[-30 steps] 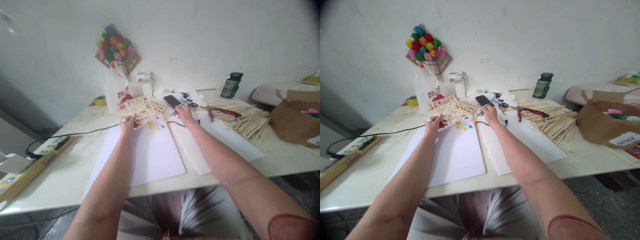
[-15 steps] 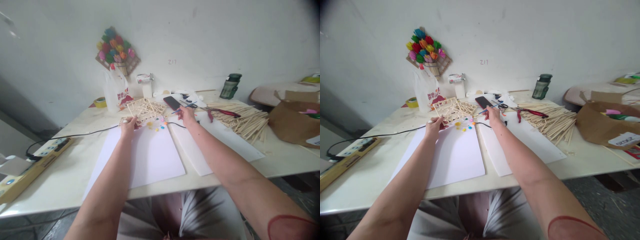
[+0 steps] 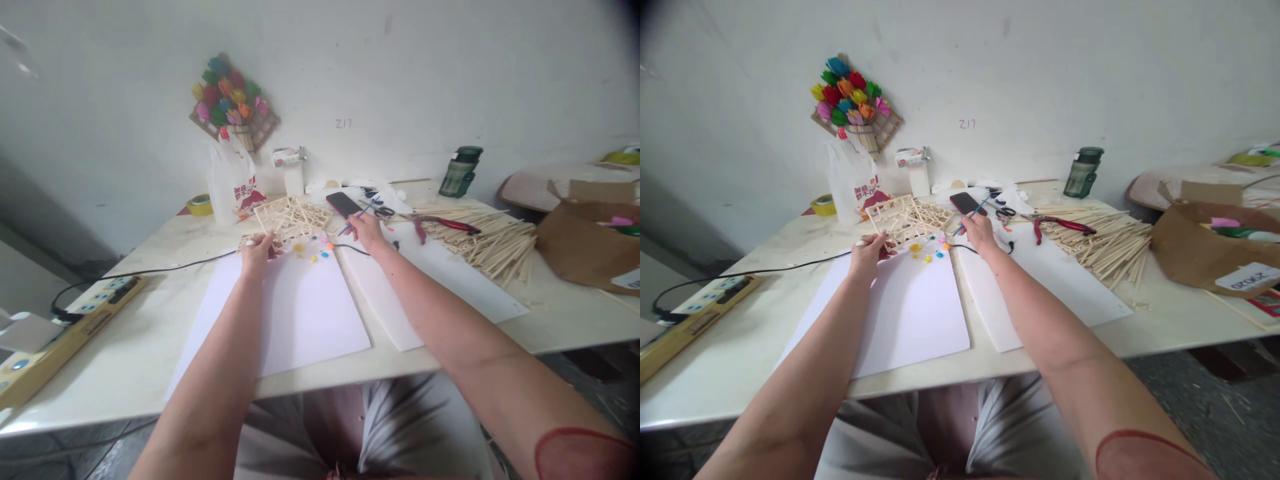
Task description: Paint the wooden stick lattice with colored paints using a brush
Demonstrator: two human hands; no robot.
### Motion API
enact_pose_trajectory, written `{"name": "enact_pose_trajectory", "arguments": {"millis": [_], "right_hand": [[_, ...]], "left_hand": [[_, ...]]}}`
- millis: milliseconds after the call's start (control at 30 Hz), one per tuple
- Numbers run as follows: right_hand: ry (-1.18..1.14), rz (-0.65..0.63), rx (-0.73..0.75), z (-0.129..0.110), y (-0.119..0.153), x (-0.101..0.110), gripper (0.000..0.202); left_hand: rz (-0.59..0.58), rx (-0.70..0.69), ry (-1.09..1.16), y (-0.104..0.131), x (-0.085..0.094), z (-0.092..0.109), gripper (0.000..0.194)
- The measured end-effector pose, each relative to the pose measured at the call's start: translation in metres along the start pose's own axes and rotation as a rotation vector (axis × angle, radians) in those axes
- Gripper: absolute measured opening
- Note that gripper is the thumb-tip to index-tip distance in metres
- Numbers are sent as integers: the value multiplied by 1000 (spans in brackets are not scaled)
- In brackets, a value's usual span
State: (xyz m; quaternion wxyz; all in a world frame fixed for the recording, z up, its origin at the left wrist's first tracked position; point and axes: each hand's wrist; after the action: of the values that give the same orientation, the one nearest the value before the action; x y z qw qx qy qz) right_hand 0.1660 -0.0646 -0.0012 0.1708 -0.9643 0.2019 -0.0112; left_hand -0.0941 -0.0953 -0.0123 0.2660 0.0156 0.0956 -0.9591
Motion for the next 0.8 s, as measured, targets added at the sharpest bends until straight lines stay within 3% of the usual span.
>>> {"name": "enact_pose_trajectory", "arguments": {"millis": [167,367,667,800], "right_hand": [[63,-38,98,2,1,1,20],[83,-34,99,2,-1,2,21],[-13,0,-20,0,-1,2,16],[-118,81,-140,-8,-1,2,20]], "left_hand": [[9,1,-4,2,0,2,34],[14,-1,6,-1,-1,-1,37],[20,7,-13,1,0,1,36],[21,5,-5,0,0,1,35]]}}
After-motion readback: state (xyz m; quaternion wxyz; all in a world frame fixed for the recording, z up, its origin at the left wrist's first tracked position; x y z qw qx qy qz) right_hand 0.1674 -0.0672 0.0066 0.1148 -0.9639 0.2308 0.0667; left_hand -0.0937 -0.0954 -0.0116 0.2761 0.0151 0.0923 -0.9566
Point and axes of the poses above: each hand's wrist, its own y-axis away from the middle knuckle, its own x-axis out of the back of the hand, z = x × y, and after that the axes turned 13 degrees about z, right-handed
